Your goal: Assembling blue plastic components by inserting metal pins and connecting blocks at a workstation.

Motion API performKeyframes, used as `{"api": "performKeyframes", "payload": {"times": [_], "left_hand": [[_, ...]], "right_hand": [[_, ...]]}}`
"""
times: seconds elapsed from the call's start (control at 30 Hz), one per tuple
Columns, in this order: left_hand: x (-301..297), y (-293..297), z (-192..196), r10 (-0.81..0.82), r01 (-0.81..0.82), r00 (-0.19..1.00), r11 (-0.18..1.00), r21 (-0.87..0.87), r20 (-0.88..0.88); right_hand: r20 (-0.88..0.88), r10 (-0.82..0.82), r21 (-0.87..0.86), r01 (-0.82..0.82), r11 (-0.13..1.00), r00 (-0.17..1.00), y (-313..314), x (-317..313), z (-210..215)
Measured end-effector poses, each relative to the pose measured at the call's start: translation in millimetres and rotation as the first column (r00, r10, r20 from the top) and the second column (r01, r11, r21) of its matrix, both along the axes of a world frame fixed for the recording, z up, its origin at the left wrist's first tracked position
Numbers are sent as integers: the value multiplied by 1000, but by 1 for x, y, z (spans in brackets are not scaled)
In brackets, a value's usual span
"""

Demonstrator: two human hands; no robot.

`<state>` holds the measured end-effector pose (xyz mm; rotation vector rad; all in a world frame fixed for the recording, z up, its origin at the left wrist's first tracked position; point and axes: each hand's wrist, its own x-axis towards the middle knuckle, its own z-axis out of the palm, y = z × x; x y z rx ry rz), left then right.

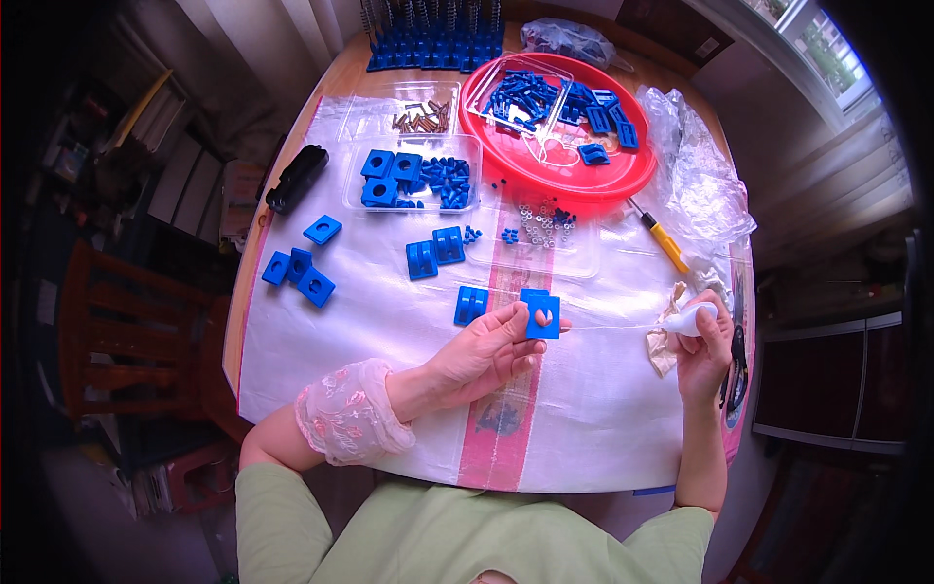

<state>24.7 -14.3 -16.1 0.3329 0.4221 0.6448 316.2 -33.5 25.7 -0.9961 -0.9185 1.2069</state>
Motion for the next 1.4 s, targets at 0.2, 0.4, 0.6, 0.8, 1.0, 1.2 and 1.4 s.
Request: {"api": "performKeyframes", "payload": {"times": [0.2,0.4,0.6,0.8,1.0,1.2,1.4], "left_hand": [[1,-2,-7,50,-48,998,997,-62,30],[2,-2,-8,57,-54,997,997,-52,44],[1,-1,-9,28,-25,997,999,-43,76],[1,-1,-9,15,-12,997,999,-33,80],[1,-1,-6,13,-11,998,999,-40,65],[1,-1,-5,13,-11,999,999,-39,53],[0,-1,-5,11,-9,999,999,-42,47]], "right_hand": [[8,7,-3,-6,1000,1000,0,1,-2],[27,17,-10,-17,1000,999,0,1,-2],[90,3,-12,-2,1000,996,0,-1,-3],[88,4,-8,-4,1000,996,0,0,-3],[88,8,-18,-7,1000,996,0,1,-4],[92,6,-8,-5,1000,996,0,0,-4],[102,6,-10,-6,1000,995,0,1,-5]]}}
